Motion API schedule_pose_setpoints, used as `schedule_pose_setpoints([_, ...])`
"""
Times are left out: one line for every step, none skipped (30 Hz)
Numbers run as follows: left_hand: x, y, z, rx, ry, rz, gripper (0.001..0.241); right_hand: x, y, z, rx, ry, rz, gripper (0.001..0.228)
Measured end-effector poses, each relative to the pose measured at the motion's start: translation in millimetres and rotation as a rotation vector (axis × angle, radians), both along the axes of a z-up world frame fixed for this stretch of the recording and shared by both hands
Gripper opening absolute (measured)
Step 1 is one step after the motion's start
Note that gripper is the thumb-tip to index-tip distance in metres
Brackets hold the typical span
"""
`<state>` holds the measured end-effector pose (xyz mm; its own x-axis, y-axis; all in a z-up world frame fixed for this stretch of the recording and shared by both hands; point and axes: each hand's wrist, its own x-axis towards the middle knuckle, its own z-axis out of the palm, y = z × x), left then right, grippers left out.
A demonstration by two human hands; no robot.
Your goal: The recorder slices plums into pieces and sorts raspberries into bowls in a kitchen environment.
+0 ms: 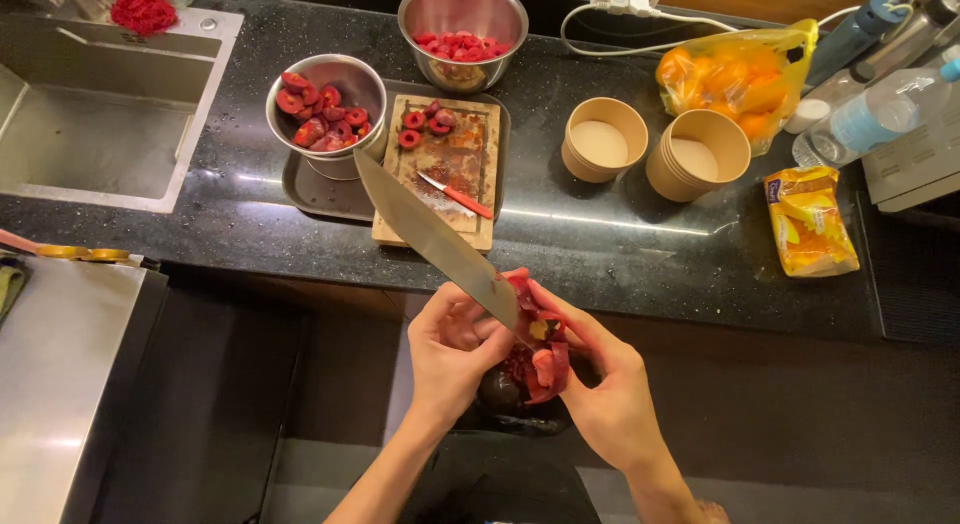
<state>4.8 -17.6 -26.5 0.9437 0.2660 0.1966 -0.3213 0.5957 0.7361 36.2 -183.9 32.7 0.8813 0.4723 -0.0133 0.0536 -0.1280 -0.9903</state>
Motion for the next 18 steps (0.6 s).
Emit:
schedule_pose_setpoints([0, -1, -2, 0.000, 0.000, -0.001, 0.036, -1, 0, 0, 0.000, 0.000, -0.001, 0.058])
schedule_pose_setpoints([1, -2, -3, 0.007, -0.016, 0.000, 0.035, -1, 0, -1, 0.020, 0.049, -0.026, 0.058])
schedule_pose_setpoints([2, -3, -5, 0.014, -0.032, 0.001, 0.035, -2, 1, -2, 0.039, 0.097, -0.051, 0.058])
schedule_pose_setpoints([3, -4, -6, 0.015, -0.031, 0.000, 0.035, -2, -1, -5, 0.040, 0.097, -0.052, 0.058])
schedule_pose_setpoints([4, -5, -6, 0.010, -0.040, -0.012, 0.036, -2, -3, -8, 0.082, 0.135, -0.059, 0.058])
schedule_pose_setpoints([4, -7, -7, 0.004, -0.048, -0.024, 0.036, -3, -5, -12, 0.123, 0.173, -0.066, 0.059])
schedule_pose_setpoints([5, -8, -7, 0.004, -0.047, -0.026, 0.036, -3, -7, -15, 0.123, 0.173, -0.067, 0.059])
schedule_pose_setpoints([6, -9, -7, 0.035, -0.049, -0.009, 0.035, -3, -9, -17, 0.116, 0.180, -0.080, 0.059])
schedule_pose_setpoints([7, -10, -7, 0.066, -0.051, 0.007, 0.035, -3, -11, -20, 0.109, 0.186, -0.092, 0.059])
schedule_pose_setpoints([6, -10, -8, 0.065, -0.050, 0.005, 0.035, -3, -12, -19, 0.109, 0.186, -0.095, 0.059])
schedule_pose_setpoints([5, -11, -9, 0.056, 0.028, 0.008, 0.039, -4, -14, -17, 0.068, 0.167, -0.093, 0.060])
schedule_pose_setpoints([5, -11, -10, 0.047, 0.105, 0.009, 0.043, -4, -16, -16, 0.028, 0.146, -0.091, 0.060])
schedule_pose_setpoints([6, -11, -13, 0.046, 0.105, 0.006, 0.043, -3, -16, -13, 0.028, 0.146, -0.094, 0.060])
schedule_pose_setpoints([7, -11, -16, 0.050, 0.108, -0.015, 0.040, -2, -17, -10, 0.024, 0.084, -0.068, 0.060])
schedule_pose_setpoints([7, -10, -19, 0.054, 0.111, -0.036, 0.038, -1, -18, -6, 0.020, 0.022, -0.041, 0.060])
schedule_pose_setpoints([8, -13, -15, 0.053, 0.112, -0.034, 0.038, -2, -19, -5, 0.019, 0.024, -0.040, 0.060])
schedule_pose_setpoints([8, -17, -11, 0.035, 0.121, -0.051, 0.039, -3, -20, -4, 0.015, -0.015, -0.039, 0.059])
schedule_pose_setpoints([10, -20, -7, 0.017, 0.128, -0.069, 0.039, -3, -21, -2, 0.012, -0.055, -0.039, 0.058])
